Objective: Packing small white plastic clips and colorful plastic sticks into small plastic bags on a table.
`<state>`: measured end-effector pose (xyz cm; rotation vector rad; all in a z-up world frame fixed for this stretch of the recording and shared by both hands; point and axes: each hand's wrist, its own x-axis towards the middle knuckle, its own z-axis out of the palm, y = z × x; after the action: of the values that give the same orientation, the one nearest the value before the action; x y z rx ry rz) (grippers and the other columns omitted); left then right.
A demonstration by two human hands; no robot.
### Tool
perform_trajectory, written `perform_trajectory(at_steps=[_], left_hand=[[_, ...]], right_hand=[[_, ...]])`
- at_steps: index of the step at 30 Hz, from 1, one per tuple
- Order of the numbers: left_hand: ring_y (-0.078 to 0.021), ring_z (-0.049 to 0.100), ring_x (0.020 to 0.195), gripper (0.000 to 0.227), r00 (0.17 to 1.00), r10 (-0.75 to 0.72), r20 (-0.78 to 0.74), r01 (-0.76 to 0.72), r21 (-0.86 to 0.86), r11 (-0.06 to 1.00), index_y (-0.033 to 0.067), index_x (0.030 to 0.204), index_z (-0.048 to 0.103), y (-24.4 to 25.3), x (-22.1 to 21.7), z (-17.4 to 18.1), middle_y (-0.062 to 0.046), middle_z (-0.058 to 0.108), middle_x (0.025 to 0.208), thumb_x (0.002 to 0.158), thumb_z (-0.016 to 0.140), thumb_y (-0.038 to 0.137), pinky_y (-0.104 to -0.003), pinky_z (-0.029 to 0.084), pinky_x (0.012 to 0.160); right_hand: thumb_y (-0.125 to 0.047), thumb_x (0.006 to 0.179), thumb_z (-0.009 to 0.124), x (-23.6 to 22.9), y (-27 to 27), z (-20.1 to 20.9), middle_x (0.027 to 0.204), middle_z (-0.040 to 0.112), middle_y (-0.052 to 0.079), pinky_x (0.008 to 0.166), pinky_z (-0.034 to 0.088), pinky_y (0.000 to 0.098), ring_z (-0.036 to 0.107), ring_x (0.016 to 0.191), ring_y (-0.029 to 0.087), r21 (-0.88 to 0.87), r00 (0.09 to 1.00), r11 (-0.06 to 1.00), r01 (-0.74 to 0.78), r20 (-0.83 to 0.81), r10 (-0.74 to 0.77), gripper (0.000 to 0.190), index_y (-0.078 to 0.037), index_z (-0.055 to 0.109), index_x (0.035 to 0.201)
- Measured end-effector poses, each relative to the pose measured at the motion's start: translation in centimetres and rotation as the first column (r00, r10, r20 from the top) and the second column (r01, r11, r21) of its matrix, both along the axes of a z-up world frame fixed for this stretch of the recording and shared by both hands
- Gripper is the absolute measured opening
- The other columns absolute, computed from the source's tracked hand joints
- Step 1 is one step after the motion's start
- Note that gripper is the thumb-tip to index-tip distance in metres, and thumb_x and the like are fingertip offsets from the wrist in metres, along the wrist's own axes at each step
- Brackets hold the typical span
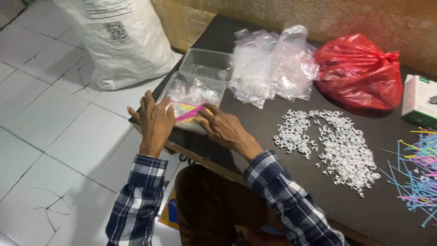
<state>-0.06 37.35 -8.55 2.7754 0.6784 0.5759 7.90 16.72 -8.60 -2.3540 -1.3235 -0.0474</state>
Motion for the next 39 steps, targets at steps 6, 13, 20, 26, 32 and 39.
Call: perform_trajectory(at_steps=[6,13,20,26,32,39], left_hand=[[-0.0525,0.040,0.144,0.041,0.937,-0.072,0.343,0.028,0.131,0.991,-0.0055,0.136,0.065,-4.0,-2.2,4.1,-0.039,0.041,0.153,0.096,0.070,0.002,-0.075,0.012,0.114],[-0.0368,0.066,0.118,0.017,0.746,-0.435,0.505,0.309,0.316,0.897,0.0028,0.111,0.072,-12.7,2.6,0.7,-0.021,0.072,0.114,0.097,0.062,0.000,-0.051,0.042,0.113],[-0.0321,0.070,0.115,0.033,0.708,-0.590,0.387,0.638,0.008,0.770,0.0174,0.128,0.064,-21.6,15.0,-8.8,-0.012,0.068,0.131,0.095,0.061,0.015,-0.045,0.055,0.099],[-0.0302,0.070,0.108,0.037,0.770,-0.571,0.286,0.585,0.043,0.810,0.0202,0.133,0.060,-22.2,17.6,-11.2,-0.004,0.066,0.129,0.097,0.053,0.019,-0.045,0.059,0.084],[-0.0301,0.065,0.106,0.030,0.697,-0.606,0.384,0.565,0.227,0.794,0.0157,0.130,0.061,-21.6,17.1,-12.2,-0.008,0.067,0.123,0.101,0.053,0.016,-0.042,0.055,0.077],[-0.0280,0.066,0.101,0.026,0.693,-0.602,0.398,0.538,0.271,0.798,0.0098,0.121,0.069,-22.2,15.2,-8.6,-0.008,0.071,0.116,0.100,0.054,0.014,-0.038,0.054,0.072]], right_hand=[[-0.041,0.108,0.042,2.6,-3.1,-1.3,0.133,0.061,0.007,0.078,0.063,0.0434,0.071,0.106,0.033,0.280,0.967,0.948,0.149,0.161,-0.200,0.034,-0.023,0.059,0.133],[-0.026,0.093,0.066,15.0,-13.2,-6.6,0.122,0.066,0.015,0.076,0.062,0.0529,0.071,0.098,0.043,0.170,0.882,0.898,0.407,0.183,-0.434,0.034,-0.012,0.065,0.124],[-0.022,0.095,0.055,17.9,-17.0,-8.0,0.129,0.061,0.016,0.083,0.060,0.0573,0.069,0.106,0.046,-0.161,0.819,0.804,0.572,0.165,-0.550,0.039,-0.013,0.052,0.133],[-0.025,0.096,0.049,18.5,-18.3,-12.0,0.091,0.072,0.003,0.069,0.061,0.0415,0.073,0.087,0.030,-0.034,0.779,0.838,0.544,0.392,-0.490,0.016,-0.022,0.064,0.100],[-0.017,0.093,0.057,16.2,-17.9,-9.2,0.081,0.073,0.002,0.064,0.060,0.0368,0.076,0.076,0.026,0.024,0.759,0.827,0.561,0.383,-0.526,0.015,-0.020,0.071,0.093],[-0.020,0.097,0.061,16.4,-19.9,-6.4,0.111,0.075,0.004,0.087,0.059,0.0403,0.072,0.103,0.029,0.430,0.804,0.728,0.534,0.009,-0.595,0.021,-0.026,0.076,0.111]])
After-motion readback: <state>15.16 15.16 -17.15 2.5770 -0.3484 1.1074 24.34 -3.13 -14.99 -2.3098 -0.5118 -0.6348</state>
